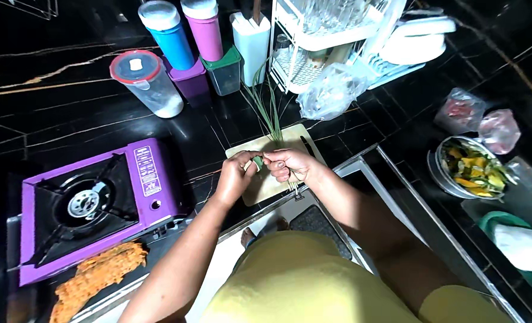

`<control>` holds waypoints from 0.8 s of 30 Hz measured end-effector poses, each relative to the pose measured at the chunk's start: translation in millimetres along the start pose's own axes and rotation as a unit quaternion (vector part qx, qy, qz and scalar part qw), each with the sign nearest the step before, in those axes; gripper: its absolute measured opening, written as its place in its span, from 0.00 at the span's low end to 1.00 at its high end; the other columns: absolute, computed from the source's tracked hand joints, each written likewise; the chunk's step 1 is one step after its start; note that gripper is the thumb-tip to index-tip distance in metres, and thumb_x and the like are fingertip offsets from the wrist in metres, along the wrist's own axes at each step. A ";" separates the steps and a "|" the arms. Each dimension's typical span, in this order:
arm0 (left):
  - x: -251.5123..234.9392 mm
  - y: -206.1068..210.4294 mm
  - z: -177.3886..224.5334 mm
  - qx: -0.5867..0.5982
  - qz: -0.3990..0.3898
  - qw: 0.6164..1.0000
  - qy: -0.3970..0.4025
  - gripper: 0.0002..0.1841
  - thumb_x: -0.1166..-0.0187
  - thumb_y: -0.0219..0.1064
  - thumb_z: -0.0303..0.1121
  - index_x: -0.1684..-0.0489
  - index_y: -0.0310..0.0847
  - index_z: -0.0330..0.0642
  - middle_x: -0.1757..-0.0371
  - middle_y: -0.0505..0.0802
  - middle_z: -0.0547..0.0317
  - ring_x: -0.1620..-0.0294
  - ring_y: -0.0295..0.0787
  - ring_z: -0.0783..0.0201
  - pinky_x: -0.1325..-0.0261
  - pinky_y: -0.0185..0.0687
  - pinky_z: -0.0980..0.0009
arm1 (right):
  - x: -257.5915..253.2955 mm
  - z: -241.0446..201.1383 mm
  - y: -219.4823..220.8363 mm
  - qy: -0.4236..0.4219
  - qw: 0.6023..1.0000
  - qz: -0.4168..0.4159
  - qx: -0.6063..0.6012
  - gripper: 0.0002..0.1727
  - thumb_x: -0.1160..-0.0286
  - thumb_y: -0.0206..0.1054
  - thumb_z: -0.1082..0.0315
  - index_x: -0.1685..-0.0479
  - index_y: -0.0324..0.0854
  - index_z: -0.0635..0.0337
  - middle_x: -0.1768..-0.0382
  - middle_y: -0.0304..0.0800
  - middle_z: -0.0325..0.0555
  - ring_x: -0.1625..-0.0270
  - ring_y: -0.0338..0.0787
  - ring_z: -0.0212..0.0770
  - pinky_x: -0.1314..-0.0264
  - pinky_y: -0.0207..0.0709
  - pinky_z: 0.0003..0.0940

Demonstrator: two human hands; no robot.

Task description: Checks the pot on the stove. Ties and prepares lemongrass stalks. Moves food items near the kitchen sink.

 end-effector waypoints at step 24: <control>4.5 1.4 -21.1 0.279 0.001 0.909 -0.311 0.02 0.23 0.67 0.22 0.64 0.84 0.35 0.69 0.89 0.58 0.70 0.83 0.70 0.61 0.82 0.71 | -0.9 -15.4 24.5 -0.361 0.448 0.209 0.790 0.08 0.21 0.69 0.65 0.57 0.94 0.56 0.60 0.96 0.47 0.48 0.93 0.51 0.24 0.66 0.65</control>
Point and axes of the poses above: each hand's wrist, its own x-axis away from the middle knuckle, its own y-axis out of the palm, z = x × y, the point moved 4 cm from there along -x, towards the middle knuckle
